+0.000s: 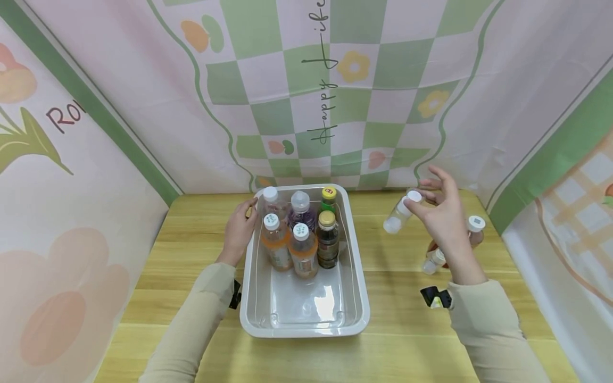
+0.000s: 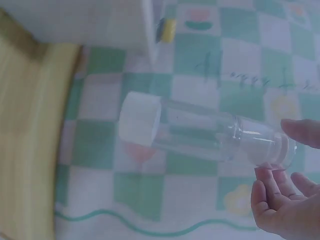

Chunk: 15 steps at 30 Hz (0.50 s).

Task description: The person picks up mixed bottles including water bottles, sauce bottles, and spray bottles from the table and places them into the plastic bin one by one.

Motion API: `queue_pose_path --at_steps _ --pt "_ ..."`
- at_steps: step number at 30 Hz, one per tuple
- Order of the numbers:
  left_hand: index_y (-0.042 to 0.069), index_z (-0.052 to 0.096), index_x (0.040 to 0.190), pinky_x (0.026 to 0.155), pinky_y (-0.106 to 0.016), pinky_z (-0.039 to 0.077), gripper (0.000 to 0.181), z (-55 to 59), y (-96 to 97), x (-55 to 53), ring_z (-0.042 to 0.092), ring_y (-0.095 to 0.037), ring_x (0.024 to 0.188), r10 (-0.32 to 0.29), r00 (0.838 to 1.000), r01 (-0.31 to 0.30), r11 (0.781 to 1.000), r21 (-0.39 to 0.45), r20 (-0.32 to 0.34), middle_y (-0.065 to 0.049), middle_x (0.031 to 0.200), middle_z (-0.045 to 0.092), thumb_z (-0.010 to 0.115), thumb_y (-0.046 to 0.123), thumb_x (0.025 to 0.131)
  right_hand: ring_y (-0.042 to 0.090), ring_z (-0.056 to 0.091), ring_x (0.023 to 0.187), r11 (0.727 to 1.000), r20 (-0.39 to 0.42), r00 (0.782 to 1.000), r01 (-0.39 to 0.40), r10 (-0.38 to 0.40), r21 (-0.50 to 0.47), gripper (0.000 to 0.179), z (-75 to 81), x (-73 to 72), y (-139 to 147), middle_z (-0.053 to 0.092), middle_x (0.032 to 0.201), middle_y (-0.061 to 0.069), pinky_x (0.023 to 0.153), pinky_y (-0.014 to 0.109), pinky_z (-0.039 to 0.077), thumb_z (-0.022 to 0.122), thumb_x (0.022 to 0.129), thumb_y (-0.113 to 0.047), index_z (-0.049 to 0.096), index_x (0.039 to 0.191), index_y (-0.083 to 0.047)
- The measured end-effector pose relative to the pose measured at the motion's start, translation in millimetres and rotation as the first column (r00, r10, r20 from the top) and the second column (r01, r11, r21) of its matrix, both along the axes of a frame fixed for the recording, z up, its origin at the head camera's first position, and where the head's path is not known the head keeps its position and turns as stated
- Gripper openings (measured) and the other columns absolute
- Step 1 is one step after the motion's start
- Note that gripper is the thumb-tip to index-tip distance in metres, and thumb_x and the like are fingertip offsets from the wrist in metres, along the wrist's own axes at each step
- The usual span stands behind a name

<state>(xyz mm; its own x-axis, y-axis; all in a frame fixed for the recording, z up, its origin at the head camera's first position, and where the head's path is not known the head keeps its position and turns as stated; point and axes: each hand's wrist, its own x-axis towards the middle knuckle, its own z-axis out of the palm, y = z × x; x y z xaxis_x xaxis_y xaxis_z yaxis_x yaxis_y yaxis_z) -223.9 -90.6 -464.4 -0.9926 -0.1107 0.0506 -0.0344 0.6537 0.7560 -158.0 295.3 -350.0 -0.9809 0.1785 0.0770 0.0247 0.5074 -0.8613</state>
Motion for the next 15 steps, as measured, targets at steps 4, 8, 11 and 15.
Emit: queue_pose_path --at_steps 4,8,11,15 --pt "0.02 0.051 0.137 0.109 -0.048 0.042 0.044 0.0 -0.1 0.6 0.049 -0.028 0.132 0.002 1.0 -0.002 1.0 -0.005 0.003 -0.006 0.142 0.052 0.037 0.037 0.098 -0.01 0.047 0.101 1.0 -0.073 0.997 -0.012 0.01 -0.025 0.078 12.1 4.9 -16.5 0.046 0.116 -0.029 0.078 0.0 0.041 0.069 0.087 -0.021 0.024 0.149 -0.03" --pt "0.02 0.051 0.137 0.108 -0.048 0.043 0.045 0.6 -0.1 1.3 0.05 -0.029 0.131 0.002 1.0 -0.002 1.0 -0.008 0.004 -0.006 0.142 0.052 0.038 0.038 0.098 -0.007 0.05 0.102 0.996 -0.142 0.988 -0.064 0.055 -0.06 0.075 22.0 8.9 -33.6 0.05 0.115 -0.025 0.08 0.0 0.044 0.069 0.086 -0.01 0.03 0.148 -0.026" --pt "0.02 0.051 0.137 0.107 -0.048 0.044 0.045 1.1 -0.1 1.4 0.051 -0.029 0.129 0.002 1.0 -0.002 1.0 -0.002 0.009 -0.007 0.141 0.052 0.038 0.038 0.098 -0.006 0.051 0.102 0.99 -0.18 0.977 -0.126 0.113 -0.061 0.073 27.6 12.0 -44.7 0.051 0.115 -0.023 0.081 0.001 0.045 0.068 0.085 -0.006 0.033 0.146 -0.024" --pt "0.021 0.05 0.138 0.106 -0.048 0.045 0.045 0.9 -0.2 0.4 0.052 -0.03 0.128 0.0 1.0 0.0 1.0 -0.004 0.01 -0.007 0.141 0.052 0.038 0.038 0.098 -0.006 0.052 0.1 0.975 -0.192 0.958 -0.221 0.214 -0.014 0.069 33.3 14.8 -60.1 0.052 0.113 -0.024 0.082 0.002 0.044 0.068 0.084 -0.002 0.038 0.144 -0.019"
